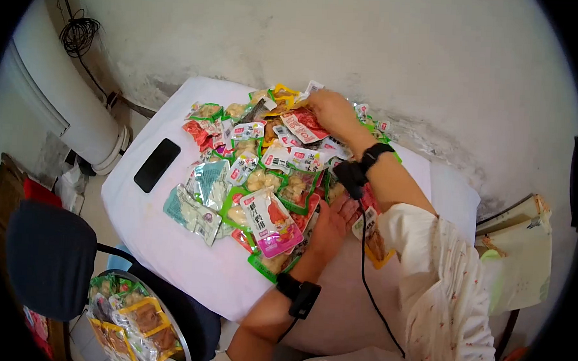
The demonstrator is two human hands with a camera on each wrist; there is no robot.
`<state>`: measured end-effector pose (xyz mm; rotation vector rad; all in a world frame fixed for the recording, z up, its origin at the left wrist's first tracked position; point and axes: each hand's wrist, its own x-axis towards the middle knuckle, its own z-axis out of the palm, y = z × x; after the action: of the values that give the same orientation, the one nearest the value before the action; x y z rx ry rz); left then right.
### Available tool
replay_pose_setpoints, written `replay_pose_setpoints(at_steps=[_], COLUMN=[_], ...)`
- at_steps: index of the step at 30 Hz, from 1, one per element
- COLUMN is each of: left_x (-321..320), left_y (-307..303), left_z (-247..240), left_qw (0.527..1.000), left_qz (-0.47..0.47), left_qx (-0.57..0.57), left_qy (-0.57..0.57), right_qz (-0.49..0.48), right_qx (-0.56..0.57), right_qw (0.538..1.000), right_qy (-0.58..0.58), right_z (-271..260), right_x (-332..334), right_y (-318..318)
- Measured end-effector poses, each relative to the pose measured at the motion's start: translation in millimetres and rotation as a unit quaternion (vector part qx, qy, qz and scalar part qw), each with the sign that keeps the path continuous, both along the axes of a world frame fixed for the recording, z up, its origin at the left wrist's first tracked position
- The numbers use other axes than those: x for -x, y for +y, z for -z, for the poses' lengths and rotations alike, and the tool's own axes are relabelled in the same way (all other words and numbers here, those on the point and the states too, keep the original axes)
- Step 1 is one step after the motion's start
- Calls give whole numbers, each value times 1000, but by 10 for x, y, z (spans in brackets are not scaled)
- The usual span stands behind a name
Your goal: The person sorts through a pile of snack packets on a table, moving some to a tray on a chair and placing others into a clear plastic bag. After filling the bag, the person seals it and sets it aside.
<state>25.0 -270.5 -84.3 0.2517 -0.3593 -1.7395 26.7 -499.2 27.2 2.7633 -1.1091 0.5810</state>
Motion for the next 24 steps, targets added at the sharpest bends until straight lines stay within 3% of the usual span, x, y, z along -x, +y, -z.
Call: replay_pose_setpoints(at_steps=[1,3,5,9,11,13,14,16,19,22,24], left_x=[-4,-12,-9,-21,0,29,25,-3,-9,-1,1], left_y=[9,8,9,-12,-33,-37,-32,-27,-12,-22,-15], left_z=[-38,-79,-96,-104,-97,-61,-61,-60,-116,-92,-122], left_qw=[1000,1000,1000,998,997,996,996,998,998,997,995], left_qz=[-1,-5,-9,1,5,12,12,-3,-3,-3,-3], left_qx=[-10,-18,-28,-50,-59,-39,-39,-47,-51,-74,-91], left_qy=[-7,-2,5,30,44,83,84,28,25,26,50], right_qz=[-19,-33,-60,-102,-112,-180,-117,-133,-143,-120,-76], right_qx=[24,-45,-75,-294,-416,-443,-516,-381,-249,-129,-57], right_qw=[996,964,950,938,900,876,840,910,958,984,995], right_qy=[-89,-259,-297,-156,-60,70,121,91,7,-33,26], right_z=[-42,-359,-590,-919,-739,-602,-695,-590,-517,-493,-351], right_x=[71,270,591,1287,1538,1536,1425,1340,904,300,-68], right_y=[10,257,375,838,1026,1236,1355,1319,1029,766,486])
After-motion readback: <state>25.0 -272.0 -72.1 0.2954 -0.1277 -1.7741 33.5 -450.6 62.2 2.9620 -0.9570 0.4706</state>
